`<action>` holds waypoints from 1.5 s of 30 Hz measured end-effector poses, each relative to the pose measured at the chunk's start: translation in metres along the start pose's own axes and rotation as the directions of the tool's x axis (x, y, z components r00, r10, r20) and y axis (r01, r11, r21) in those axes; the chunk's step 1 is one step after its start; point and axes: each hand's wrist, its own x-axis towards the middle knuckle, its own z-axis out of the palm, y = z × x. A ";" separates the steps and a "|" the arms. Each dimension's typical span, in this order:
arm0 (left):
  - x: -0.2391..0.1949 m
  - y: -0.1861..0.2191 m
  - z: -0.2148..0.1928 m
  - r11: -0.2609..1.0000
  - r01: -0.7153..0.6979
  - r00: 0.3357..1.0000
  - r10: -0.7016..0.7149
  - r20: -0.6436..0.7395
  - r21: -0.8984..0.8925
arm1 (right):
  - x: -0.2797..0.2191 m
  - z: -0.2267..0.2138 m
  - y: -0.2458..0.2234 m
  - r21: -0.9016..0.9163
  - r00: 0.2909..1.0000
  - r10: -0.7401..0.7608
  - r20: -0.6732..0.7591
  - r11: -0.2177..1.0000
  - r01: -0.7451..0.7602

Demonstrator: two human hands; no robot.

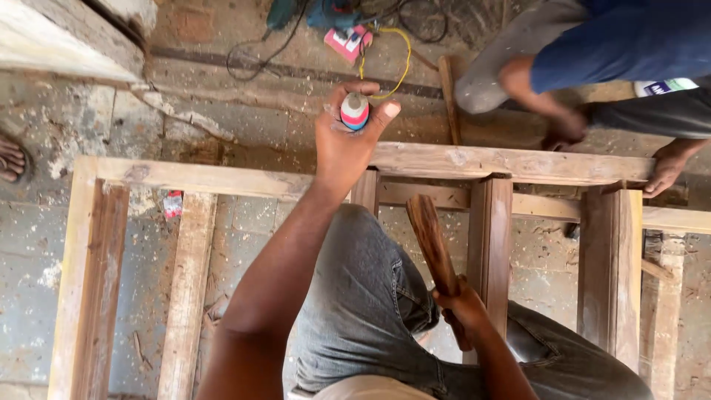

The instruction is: Applying glue and using a wooden mallet to join wooden frame components together.

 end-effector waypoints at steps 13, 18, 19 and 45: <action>-0.001 -0.015 -0.002 0.999 0.013 0.990 -0.017 -0.138 -0.035 | 0.090 0.023 0.014 0.092 0.975 -0.221 -0.034 0.970 0.223; -0.018 0.007 -0.006 0.998 0.059 0.990 -0.059 -0.131 -0.011 | 0.061 0.027 0.032 0.156 0.939 -0.332 0.087 0.936 0.316; -0.009 0.006 -0.005 1.000 0.023 0.990 -0.020 -0.140 0.018 | 0.068 0.024 0.013 0.063 0.949 -0.315 0.028 0.948 0.313; -0.060 0.025 0.007 0.892 0.153 0.966 -0.044 -0.257 0.425 | 0.085 -0.167 -0.112 0.211 0.610 -0.353 0.710 0.932 0.294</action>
